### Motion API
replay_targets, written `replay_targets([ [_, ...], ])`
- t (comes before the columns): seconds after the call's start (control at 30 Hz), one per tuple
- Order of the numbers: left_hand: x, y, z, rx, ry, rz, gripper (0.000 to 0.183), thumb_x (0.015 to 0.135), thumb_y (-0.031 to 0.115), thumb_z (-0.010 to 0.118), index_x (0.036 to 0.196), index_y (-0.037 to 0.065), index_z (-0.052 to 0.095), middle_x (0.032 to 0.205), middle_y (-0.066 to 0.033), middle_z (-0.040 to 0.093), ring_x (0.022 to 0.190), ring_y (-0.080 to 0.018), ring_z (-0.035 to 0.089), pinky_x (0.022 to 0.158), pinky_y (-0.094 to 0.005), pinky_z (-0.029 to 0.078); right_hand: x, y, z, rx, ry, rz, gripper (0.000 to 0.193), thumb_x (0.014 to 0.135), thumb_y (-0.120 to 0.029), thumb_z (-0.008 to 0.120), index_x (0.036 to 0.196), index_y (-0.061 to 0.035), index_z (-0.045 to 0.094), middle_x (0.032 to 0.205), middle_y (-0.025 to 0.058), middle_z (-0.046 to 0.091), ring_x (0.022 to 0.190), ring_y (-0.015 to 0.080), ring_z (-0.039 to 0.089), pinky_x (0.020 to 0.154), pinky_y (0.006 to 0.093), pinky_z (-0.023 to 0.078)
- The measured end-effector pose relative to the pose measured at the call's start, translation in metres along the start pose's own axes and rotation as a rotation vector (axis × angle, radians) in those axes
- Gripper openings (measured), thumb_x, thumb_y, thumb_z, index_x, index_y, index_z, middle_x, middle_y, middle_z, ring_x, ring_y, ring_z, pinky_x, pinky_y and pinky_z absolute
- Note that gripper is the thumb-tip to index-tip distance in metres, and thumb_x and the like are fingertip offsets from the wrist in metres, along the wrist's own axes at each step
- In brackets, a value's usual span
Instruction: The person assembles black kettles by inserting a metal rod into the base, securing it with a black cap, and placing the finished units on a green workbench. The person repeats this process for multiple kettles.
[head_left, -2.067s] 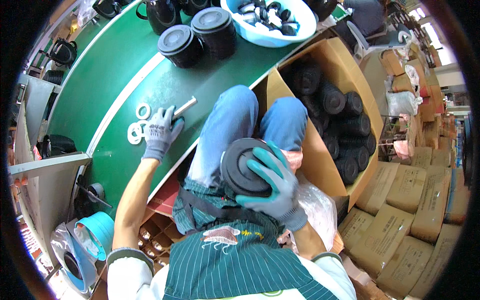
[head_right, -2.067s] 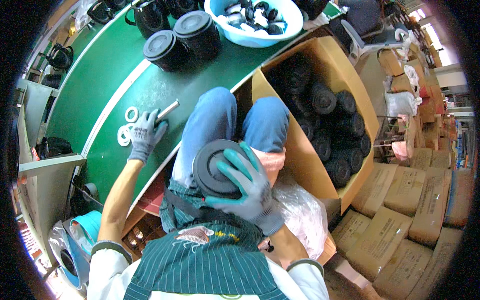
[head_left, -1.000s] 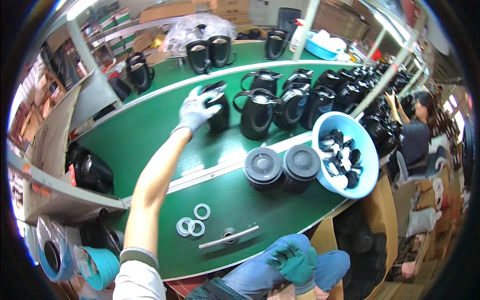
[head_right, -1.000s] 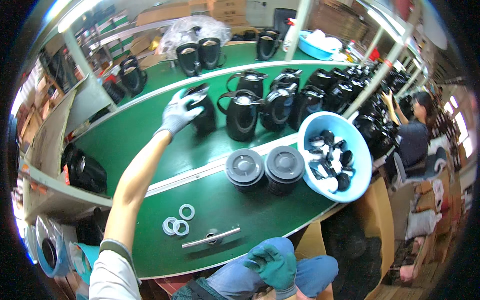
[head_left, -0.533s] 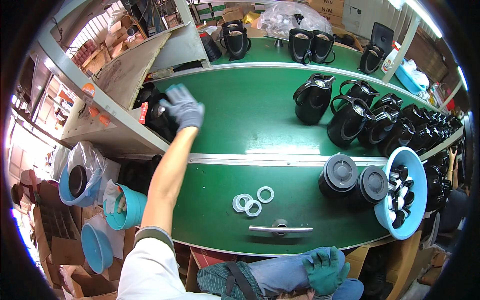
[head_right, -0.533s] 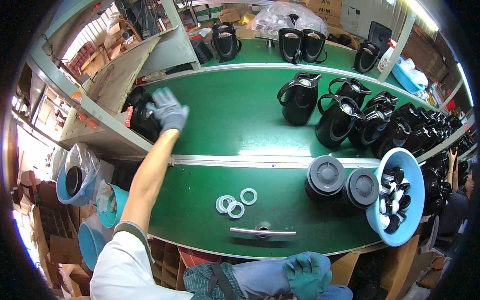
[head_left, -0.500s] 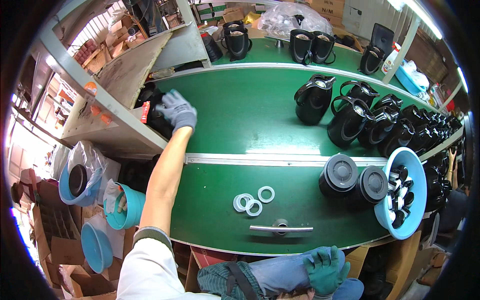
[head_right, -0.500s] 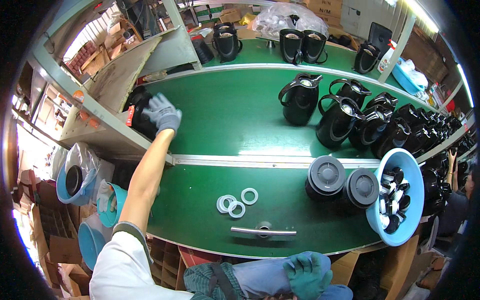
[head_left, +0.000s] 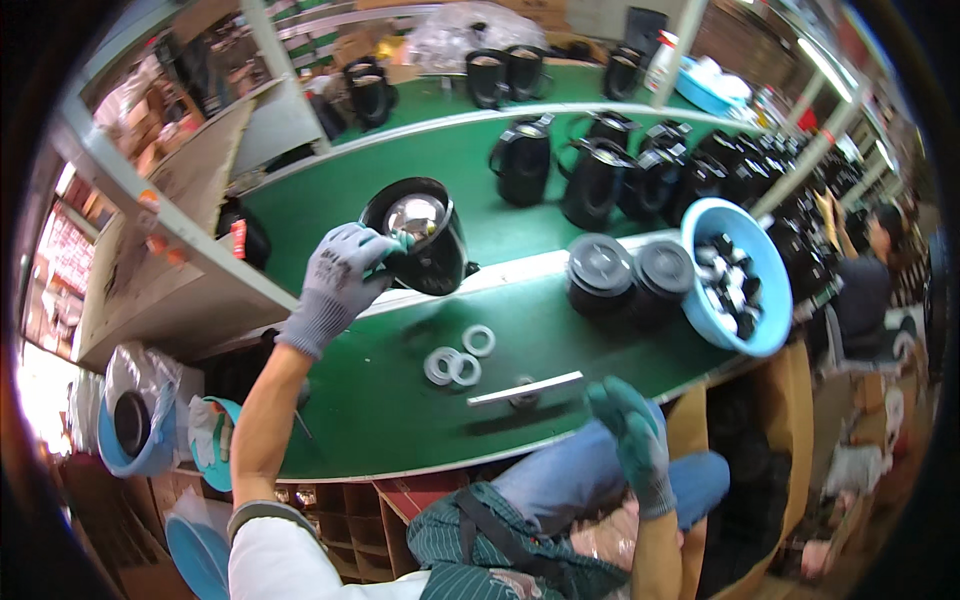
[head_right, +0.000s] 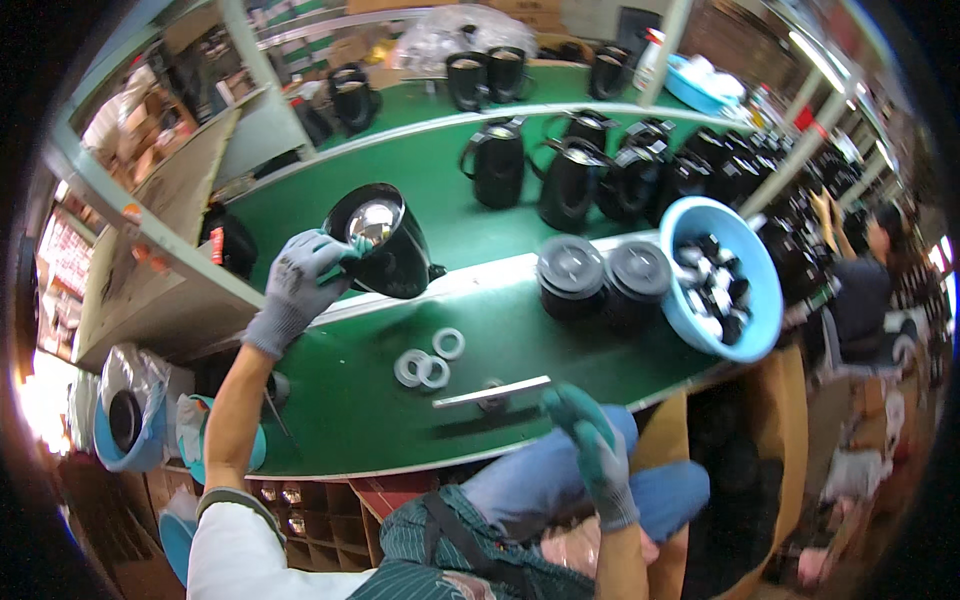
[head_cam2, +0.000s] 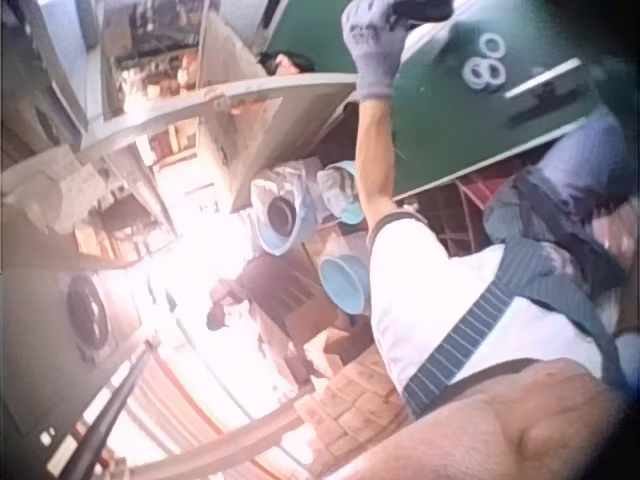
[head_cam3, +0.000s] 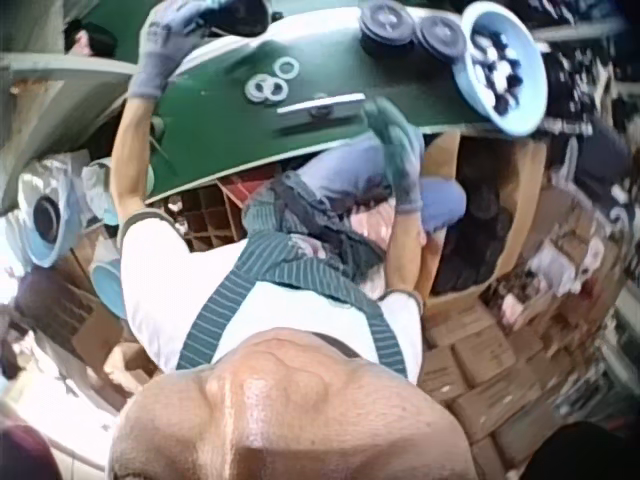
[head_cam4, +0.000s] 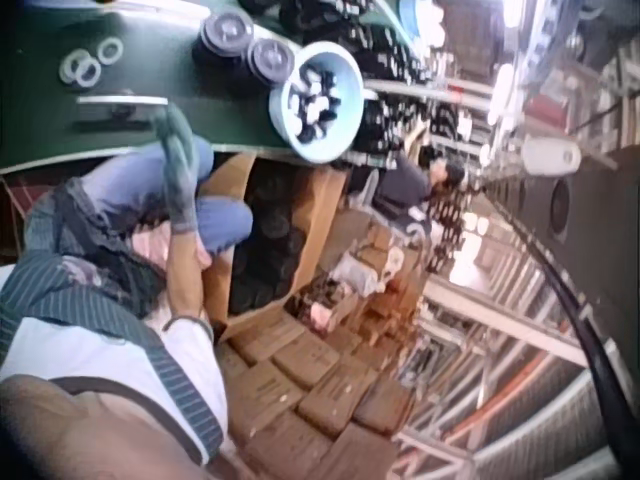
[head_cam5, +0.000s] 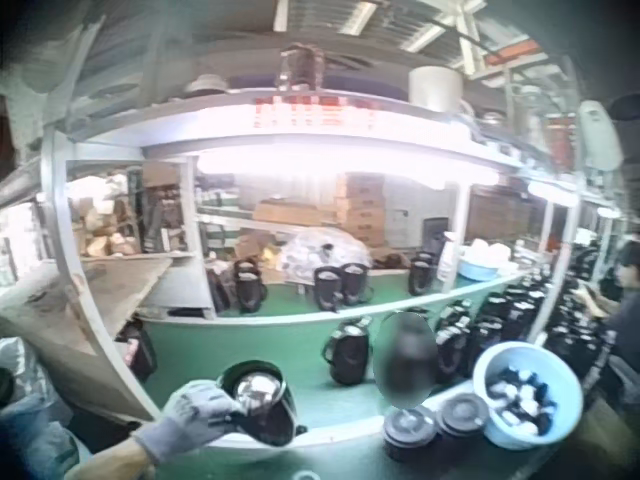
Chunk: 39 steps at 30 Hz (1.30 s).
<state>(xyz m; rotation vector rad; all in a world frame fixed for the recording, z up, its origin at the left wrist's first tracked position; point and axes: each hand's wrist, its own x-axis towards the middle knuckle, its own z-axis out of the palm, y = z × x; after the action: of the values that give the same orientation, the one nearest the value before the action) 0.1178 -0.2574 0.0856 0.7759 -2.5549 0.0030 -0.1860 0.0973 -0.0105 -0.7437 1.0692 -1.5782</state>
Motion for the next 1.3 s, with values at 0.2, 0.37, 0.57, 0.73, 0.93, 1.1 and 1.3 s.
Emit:
replay_targets([
  [0.2,0.017,0.104,-0.065,-0.376,-0.308,0.503,0.033,0.069,0.016,0.085,0.099,0.014,0.075,0.101,-0.0051,0.071,0.103,-0.0273,0.068,0.109,-0.0479,0.048,0.039,-0.095,0.047,-1.102,-0.156,-0.689,0.091,0.069,-0.026,0.093,0.147,-0.0045,0.051,0.156,0.0226,0.044,0.145,0.0392,0.045,0.119,0.0498,0.038],
  [0.37,0.017,0.147,-0.066,-0.705,-0.414,0.655,0.039,0.072,0.017,0.085,0.110,0.011,0.076,0.112,-0.0098,0.072,0.114,-0.0309,0.067,0.108,-0.0486,0.050,0.004,-0.120,0.037,-0.863,-0.478,-0.529,0.057,0.065,-0.018,0.095,0.112,-0.0054,0.064,0.144,0.0213,0.059,0.134,0.0410,0.057,0.110,0.0471,0.048],
  [0.57,-0.071,0.161,-0.007,-0.412,-0.274,0.483,0.073,0.074,0.018,0.082,0.141,0.002,0.057,0.143,-0.0212,0.059,0.133,-0.0387,0.058,0.114,-0.0520,0.046,-0.074,-0.085,0.026,-0.607,0.065,-0.288,0.042,0.073,-0.013,0.094,0.102,-0.0018,0.066,0.140,0.0205,0.065,0.122,0.0228,0.068,0.101,0.0347,0.056],
  [0.73,-0.115,0.179,0.058,-0.592,0.034,0.246,0.068,0.082,0.021,0.079,0.141,-0.002,0.054,0.138,-0.0238,0.062,0.131,-0.0422,0.059,0.114,-0.0541,0.043,-0.071,-0.081,0.037,-0.295,0.255,-0.032,0.038,0.081,-0.010,0.090,0.107,0.0006,0.064,0.144,0.0189,0.062,0.121,0.0184,0.065,0.101,0.0317,0.055],
  [0.93,-0.084,0.178,0.079,-1.032,-0.186,-0.317,0.036,0.091,0.005,0.067,0.126,0.001,0.071,0.117,-0.0120,0.074,0.105,-0.0228,0.073,0.096,-0.0354,0.057,-0.048,-0.104,0.041,-0.618,0.187,0.161,0.045,0.090,-0.022,0.083,0.121,0.0036,0.062,0.132,0.0099,0.068,0.104,0.0097,0.062,0.091,0.0276,0.053],
  [1.1,-0.120,0.128,0.171,-1.617,-0.488,-0.273,0.051,0.105,0.025,0.059,0.152,0.009,0.047,0.149,-0.0138,0.054,0.131,-0.0280,0.058,0.113,-0.0443,0.049,0.026,-0.110,0.023,-0.592,-0.321,0.216,0.042,0.094,-0.023,0.076,0.128,-0.0006,0.064,0.128,0.0162,0.069,0.107,0.0144,0.067,0.092,0.0310,0.053],
  [1.3,-0.134,0.137,0.180,-1.702,-0.549,-0.392,0.050,0.106,0.027,0.056,0.152,0.010,0.046,0.150,-0.0135,0.052,0.133,-0.0282,0.056,0.115,-0.0448,0.046,0.192,-0.096,-0.078,-1.929,0.149,-0.458,0.109,0.075,-0.060,0.084,0.161,-0.0164,0.034,0.157,0.0245,0.042,0.150,0.0408,0.036,0.123,0.0588,0.026],
])
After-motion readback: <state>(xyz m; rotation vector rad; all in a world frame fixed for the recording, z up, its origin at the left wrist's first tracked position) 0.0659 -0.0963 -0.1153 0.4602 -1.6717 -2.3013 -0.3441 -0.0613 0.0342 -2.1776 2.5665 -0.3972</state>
